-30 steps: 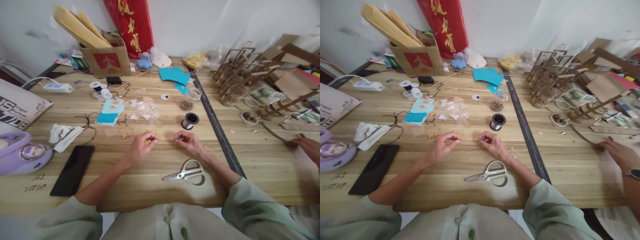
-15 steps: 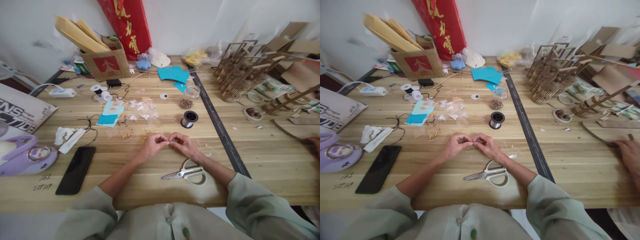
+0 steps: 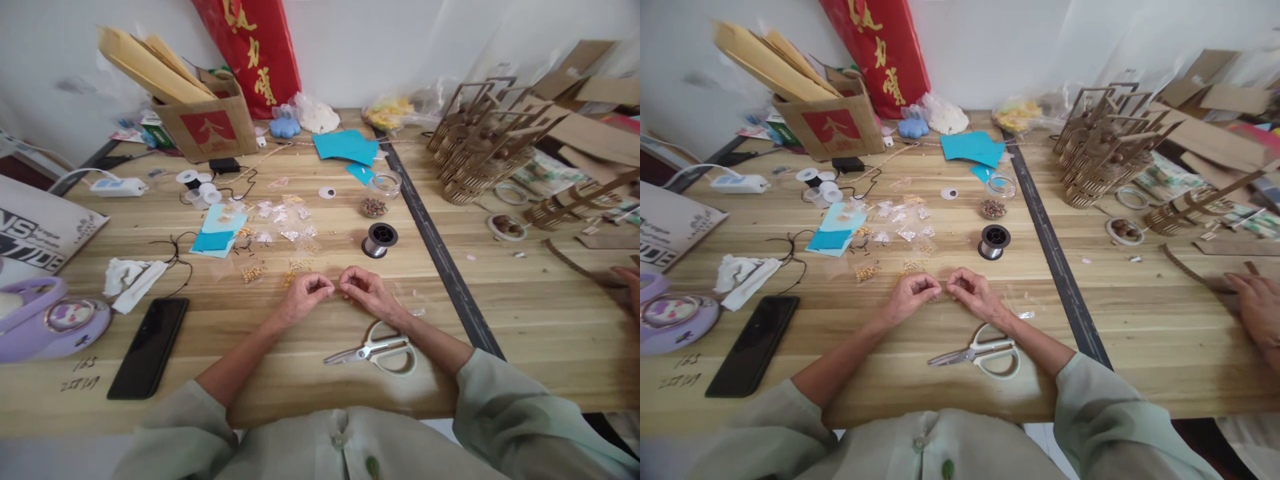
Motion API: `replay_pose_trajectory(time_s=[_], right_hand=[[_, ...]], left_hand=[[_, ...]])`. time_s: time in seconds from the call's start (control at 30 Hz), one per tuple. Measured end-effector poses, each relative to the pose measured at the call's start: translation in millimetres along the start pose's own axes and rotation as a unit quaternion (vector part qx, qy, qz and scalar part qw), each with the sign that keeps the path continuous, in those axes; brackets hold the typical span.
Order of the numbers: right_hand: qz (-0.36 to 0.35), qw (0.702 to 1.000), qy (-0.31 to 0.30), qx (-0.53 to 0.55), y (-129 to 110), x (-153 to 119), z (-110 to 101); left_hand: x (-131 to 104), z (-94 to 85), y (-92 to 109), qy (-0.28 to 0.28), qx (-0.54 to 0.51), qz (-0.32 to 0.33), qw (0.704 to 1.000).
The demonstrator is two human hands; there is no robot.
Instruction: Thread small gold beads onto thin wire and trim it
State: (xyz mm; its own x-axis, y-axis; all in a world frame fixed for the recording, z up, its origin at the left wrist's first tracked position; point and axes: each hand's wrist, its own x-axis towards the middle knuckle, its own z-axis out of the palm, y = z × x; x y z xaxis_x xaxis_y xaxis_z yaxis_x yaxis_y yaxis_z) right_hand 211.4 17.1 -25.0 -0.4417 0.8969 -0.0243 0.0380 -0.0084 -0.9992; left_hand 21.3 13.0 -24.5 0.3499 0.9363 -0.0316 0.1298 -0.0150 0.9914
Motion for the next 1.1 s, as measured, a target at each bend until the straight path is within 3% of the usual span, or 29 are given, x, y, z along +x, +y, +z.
replay_pose_trajectory(time_s=[0.2,0.4,0.47,0.57,0.73,1.1], right_hand=[[-0.016,1.000,-0.010,0.007,3.1,0.2,-3.4],[-0.048,0.998,0.003,-0.035,0.2,0.1,-4.1],[-0.085,0.992,0.016,-0.093,-2.3,-0.4,-4.7],[-0.138,0.976,0.027,-0.164,-4.5,-2.4,-5.4],[-0.165,0.963,0.020,-0.211,-5.3,-5.3,-4.3],[-0.122,0.976,0.015,-0.178,-8.2,-3.6,-3.3]], left_hand=[[0.2,-1.8,2.2,0.025,-0.016,-0.011,1.000],[0.1,-2.4,9.4,0.120,-0.058,-0.011,0.991],[-0.8,-1.6,11.3,0.109,-0.061,-0.015,0.992],[-2.4,2.6,12.0,0.043,-0.072,-0.026,0.996],[-3.6,10.7,9.1,-0.026,-0.102,-0.035,0.994],[-2.8,3.3,6.6,0.001,-0.040,-0.003,0.999]])
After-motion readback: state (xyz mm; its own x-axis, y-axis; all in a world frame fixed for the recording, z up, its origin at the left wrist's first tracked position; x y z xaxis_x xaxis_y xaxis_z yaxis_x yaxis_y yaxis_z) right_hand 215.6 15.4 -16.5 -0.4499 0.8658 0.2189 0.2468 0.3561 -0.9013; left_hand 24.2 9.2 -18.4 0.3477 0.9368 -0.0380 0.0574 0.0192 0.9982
